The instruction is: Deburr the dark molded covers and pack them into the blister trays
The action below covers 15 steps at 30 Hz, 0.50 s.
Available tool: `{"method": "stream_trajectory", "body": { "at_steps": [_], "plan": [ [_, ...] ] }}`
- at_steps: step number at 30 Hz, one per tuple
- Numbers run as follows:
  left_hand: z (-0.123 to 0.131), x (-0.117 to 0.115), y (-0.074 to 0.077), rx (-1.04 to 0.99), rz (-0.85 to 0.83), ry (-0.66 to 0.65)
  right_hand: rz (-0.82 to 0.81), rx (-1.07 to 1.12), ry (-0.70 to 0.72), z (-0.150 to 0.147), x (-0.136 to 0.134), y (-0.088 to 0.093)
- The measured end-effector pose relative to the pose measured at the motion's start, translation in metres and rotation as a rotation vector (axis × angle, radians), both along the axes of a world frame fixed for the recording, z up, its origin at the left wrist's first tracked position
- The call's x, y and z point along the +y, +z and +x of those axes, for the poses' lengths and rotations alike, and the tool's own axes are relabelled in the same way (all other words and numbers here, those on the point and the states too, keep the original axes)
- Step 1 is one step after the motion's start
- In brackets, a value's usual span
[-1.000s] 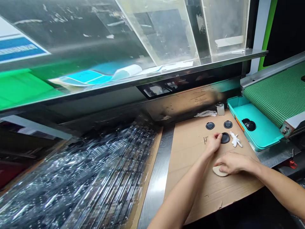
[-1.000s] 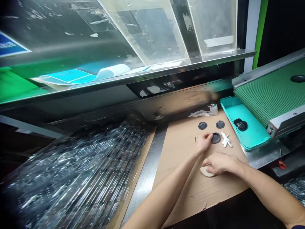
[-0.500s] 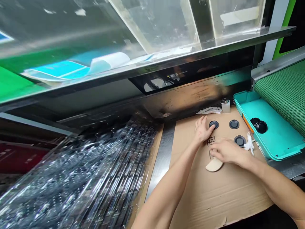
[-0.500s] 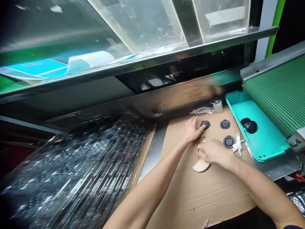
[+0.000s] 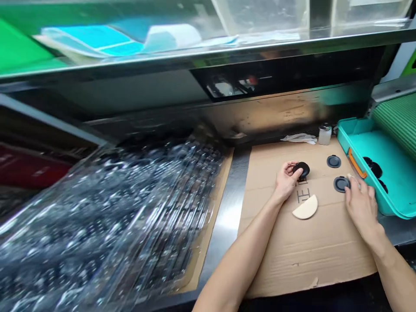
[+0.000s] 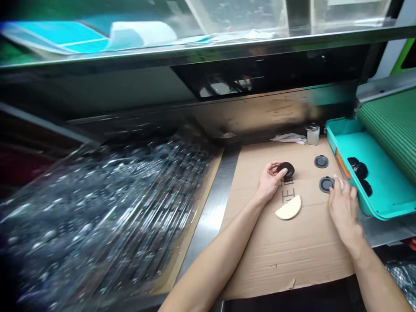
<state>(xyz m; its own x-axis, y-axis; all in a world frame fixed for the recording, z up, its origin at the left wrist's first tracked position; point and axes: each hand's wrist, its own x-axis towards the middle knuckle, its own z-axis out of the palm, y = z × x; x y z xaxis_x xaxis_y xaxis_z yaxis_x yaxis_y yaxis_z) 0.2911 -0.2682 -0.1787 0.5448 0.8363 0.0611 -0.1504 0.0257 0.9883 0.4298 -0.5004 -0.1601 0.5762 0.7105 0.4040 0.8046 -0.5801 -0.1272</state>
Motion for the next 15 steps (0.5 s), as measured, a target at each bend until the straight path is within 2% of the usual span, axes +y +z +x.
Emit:
{"method": "stream_trajectory", "body": {
  "at_steps": [2,4,5,7,9,11,13,15],
  "plan": [
    [-0.023,-0.005,0.002,-0.082,-0.071,0.067,0.047,0.008,0.022,0.003,-0.001,-0.001],
    [-0.044,-0.007,0.004,-0.102,-0.012,0.156,0.105,0.021,0.057,0.003,0.001,0.005],
    [-0.053,-0.007,0.005,-0.095,0.074,0.184,0.144,0.025,0.077,0.001,0.005,0.011],
    [-0.067,-0.007,0.009,-0.052,0.357,0.222,0.233,0.048,0.135,-0.005,0.019,0.028],
    [-0.075,-0.006,0.013,0.028,0.689,0.278,0.285,0.107,0.224,-0.012,0.042,0.047],
    [-0.080,-0.007,0.016,0.095,0.959,0.380,0.271,0.205,0.323,-0.016,0.071,0.060],
    [-0.083,-0.008,0.019,0.097,1.144,0.477,0.230,0.287,0.394,-0.015,0.100,0.062],
    [-0.083,-0.010,0.020,0.049,1.252,0.536,0.194,0.335,0.426,-0.010,0.123,0.052]
  ]
}}
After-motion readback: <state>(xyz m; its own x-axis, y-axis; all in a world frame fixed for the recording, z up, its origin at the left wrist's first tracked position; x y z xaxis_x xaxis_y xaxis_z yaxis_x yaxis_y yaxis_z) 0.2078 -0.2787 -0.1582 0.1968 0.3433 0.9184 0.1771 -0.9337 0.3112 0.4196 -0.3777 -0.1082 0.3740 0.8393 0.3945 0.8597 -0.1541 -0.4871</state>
